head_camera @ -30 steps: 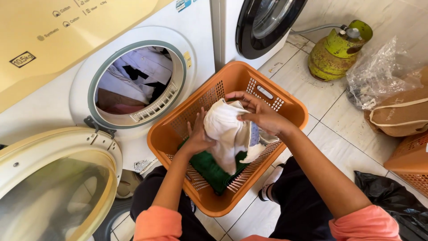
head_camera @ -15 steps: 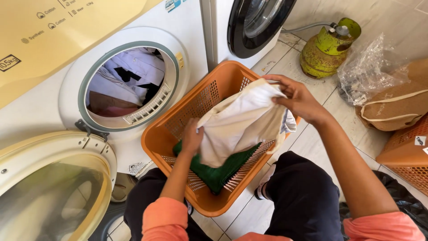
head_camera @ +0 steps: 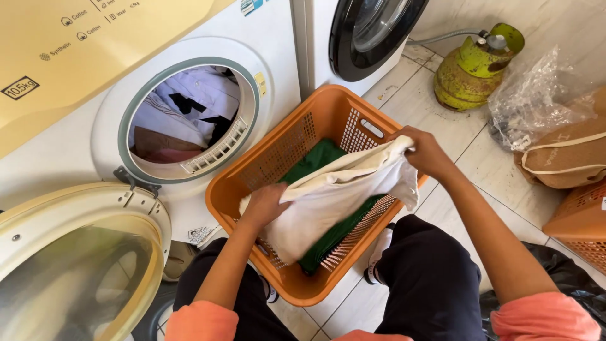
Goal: Unloading wet clothes from a washing machine into a laundry basket
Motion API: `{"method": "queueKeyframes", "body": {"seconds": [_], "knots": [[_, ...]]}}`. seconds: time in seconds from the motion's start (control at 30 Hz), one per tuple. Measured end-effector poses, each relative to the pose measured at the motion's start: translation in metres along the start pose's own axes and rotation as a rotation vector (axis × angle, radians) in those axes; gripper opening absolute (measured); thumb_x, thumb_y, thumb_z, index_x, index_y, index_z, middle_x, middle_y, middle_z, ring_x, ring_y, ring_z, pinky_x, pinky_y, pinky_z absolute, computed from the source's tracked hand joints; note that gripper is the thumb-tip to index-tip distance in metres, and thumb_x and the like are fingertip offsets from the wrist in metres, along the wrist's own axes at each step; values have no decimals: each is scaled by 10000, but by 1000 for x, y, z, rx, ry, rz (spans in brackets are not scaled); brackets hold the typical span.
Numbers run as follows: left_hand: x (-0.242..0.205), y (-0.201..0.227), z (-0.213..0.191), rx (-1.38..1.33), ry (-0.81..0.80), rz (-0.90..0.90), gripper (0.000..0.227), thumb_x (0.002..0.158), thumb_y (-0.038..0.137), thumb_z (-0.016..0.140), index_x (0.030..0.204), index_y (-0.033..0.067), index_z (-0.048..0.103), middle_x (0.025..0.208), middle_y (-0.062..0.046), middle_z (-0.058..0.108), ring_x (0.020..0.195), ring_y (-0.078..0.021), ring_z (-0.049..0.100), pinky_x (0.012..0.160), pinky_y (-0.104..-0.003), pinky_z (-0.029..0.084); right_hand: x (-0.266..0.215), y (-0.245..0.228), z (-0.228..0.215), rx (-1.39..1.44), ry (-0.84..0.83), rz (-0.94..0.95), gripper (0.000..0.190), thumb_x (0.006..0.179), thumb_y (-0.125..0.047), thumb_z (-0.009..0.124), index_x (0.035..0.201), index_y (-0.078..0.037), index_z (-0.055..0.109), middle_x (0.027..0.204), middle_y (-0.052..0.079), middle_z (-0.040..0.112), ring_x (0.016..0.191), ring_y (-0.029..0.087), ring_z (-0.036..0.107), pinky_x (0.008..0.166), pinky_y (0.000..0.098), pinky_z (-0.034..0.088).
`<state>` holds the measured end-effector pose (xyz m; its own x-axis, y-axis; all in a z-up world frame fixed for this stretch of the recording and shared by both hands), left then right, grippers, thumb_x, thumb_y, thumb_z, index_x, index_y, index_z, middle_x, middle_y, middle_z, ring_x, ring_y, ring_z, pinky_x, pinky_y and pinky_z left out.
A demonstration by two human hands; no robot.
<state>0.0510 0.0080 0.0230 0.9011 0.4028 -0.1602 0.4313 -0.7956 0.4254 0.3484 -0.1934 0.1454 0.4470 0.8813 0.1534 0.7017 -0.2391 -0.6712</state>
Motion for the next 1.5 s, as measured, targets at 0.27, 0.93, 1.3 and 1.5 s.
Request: {"method": "queueKeyframes", "body": {"seconds": [0.27,0.93,1.3,1.5], "knots": [[-9,-56,6,-132,145,-299,284,880,247,620,1163,214,633,1121,-63,721,1075,-335,697,878,-530,571,49,33,43,-313,45,-5,476,770,45,710,1146,-247,713,1130,-21,620,1123,273,607,963,466,490],[14,14,159,-306,-61,81,267,705,-51,642,960,-128,627,1563,-365,297,1136,-516,561,1011,-415,483,46,131,227,-616,-735,128,487,914,-132,632,1386,-244,586,1430,-38,601,1271,225,603,1076,370,509],[6,-3,114,-291,34,67,144,723,40,613,760,-98,594,924,-229,559,720,-402,518,677,-457,470,173,-140,388,-291,-659,-485,502,895,-82,583,1392,-139,541,1320,103,609,1128,362,625,944,491,509],[-19,-72,-4,-338,254,-195,238,745,26,614,974,-37,627,1101,-201,634,928,-419,627,804,-489,523,233,-206,483,-211,-270,-741,650,815,-151,671,1441,-156,499,1361,140,537,1182,356,542,945,477,461]]}}
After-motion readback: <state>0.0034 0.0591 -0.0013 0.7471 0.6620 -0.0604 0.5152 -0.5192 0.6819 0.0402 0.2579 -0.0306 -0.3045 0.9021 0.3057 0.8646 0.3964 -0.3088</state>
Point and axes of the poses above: each hand's wrist, its own x-axis towards the middle knuckle, its own z-axis out of the palm, y = z × x, the point moved 9 cm from there along x, towards the middle knuckle
